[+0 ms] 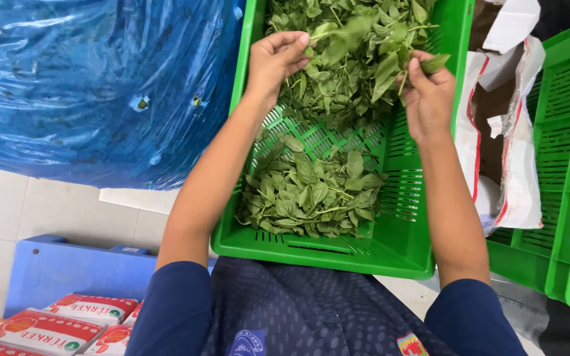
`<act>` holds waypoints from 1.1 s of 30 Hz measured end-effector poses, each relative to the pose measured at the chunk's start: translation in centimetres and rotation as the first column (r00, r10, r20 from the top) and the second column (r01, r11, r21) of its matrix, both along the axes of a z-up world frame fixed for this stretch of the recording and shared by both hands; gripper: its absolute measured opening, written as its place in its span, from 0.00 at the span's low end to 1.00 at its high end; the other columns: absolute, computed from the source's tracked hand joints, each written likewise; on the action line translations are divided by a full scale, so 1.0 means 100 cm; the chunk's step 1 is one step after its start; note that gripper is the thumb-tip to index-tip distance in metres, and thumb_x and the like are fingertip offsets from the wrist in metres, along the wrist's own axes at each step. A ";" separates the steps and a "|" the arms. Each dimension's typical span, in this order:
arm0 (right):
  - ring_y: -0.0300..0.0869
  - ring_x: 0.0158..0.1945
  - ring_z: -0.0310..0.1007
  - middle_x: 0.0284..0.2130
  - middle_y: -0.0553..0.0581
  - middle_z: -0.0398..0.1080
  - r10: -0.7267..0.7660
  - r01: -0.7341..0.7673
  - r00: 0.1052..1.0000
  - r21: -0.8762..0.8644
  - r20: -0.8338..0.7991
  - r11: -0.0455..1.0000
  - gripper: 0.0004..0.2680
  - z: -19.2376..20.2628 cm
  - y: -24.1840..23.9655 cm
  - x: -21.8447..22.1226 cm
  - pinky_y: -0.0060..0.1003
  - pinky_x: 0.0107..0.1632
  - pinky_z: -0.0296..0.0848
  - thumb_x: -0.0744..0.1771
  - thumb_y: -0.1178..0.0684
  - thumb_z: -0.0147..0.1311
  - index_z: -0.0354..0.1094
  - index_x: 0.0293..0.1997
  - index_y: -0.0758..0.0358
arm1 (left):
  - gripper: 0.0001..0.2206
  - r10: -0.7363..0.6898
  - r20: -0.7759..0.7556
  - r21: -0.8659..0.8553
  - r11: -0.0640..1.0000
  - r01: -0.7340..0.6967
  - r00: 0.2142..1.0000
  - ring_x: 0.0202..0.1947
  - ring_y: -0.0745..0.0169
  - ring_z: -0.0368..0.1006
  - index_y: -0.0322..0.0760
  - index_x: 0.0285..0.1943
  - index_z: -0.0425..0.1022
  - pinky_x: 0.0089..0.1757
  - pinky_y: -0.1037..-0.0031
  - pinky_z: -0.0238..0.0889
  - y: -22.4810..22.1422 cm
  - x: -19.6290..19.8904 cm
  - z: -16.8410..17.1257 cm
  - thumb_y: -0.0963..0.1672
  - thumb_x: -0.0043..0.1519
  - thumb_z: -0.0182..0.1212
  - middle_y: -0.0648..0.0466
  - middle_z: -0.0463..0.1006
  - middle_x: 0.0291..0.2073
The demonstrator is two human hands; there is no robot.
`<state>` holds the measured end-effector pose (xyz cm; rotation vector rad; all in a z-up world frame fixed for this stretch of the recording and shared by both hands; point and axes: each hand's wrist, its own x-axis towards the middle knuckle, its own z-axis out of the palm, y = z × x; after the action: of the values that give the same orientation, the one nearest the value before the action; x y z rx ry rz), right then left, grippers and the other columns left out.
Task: Sorting through bunches of leafy greens in a plastic crate.
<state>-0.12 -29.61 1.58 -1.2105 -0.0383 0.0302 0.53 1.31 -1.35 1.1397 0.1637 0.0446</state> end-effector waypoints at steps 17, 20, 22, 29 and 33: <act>0.42 0.50 0.75 0.45 0.53 0.74 0.320 -0.276 0.943 0.324 -0.089 0.905 0.03 0.027 0.024 -0.024 0.41 0.58 0.74 0.72 0.60 0.52 0.69 0.50 0.62 | 0.06 -0.354 0.217 -0.386 0.825 0.412 0.910 0.33 0.71 0.74 0.34 0.45 0.80 0.41 0.79 0.70 0.001 -0.001 0.009 0.40 0.64 0.58 0.55 0.80 0.34; 0.41 0.48 0.75 0.44 0.55 0.74 0.339 -0.317 0.940 0.246 -0.049 0.916 0.04 0.021 0.022 -0.023 0.38 0.57 0.74 0.72 0.61 0.51 0.70 0.51 0.64 | 0.07 -0.392 0.228 -0.314 0.837 0.449 0.891 0.27 0.68 0.73 0.34 0.35 0.77 0.35 0.77 0.68 -0.004 -0.001 0.006 0.37 0.60 0.52 0.53 0.78 0.27; 0.40 0.47 0.75 0.44 0.55 0.75 0.354 -0.341 0.935 0.199 -0.032 0.919 0.05 0.018 0.023 -0.024 0.37 0.56 0.74 0.72 0.62 0.50 0.70 0.52 0.66 | 0.08 -0.396 0.148 -0.286 0.860 0.422 0.906 0.24 0.65 0.73 0.34 0.30 0.75 0.31 0.75 0.69 -0.009 -0.006 0.008 0.37 0.58 0.49 0.51 0.78 0.23; 0.35 0.49 0.73 0.45 0.51 0.74 0.264 -0.265 0.964 -0.111 -0.023 0.958 0.04 0.009 0.029 -0.023 0.31 0.57 0.72 0.72 0.62 0.53 0.71 0.51 0.67 | 0.07 -0.236 0.411 0.456 0.889 0.025 0.881 0.26 0.77 0.55 0.35 0.45 0.80 0.31 0.81 0.50 -0.028 -0.036 0.051 0.44 0.65 0.68 0.64 0.65 0.24; 0.32 0.46 0.71 0.45 0.50 0.74 0.264 -0.231 0.963 -0.344 0.052 0.910 0.04 0.007 0.032 -0.025 0.28 0.53 0.71 0.72 0.60 0.55 0.71 0.51 0.66 | 0.12 -0.282 0.373 0.564 0.825 0.025 0.884 0.24 0.77 0.54 0.36 0.48 0.81 0.29 0.79 0.47 -0.028 -0.039 0.061 0.45 0.59 0.73 0.62 0.59 0.21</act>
<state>-2.64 -26.44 2.29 -1.5427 -0.2831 0.2081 -3.34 -1.51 4.73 1.6844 -0.3830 0.2142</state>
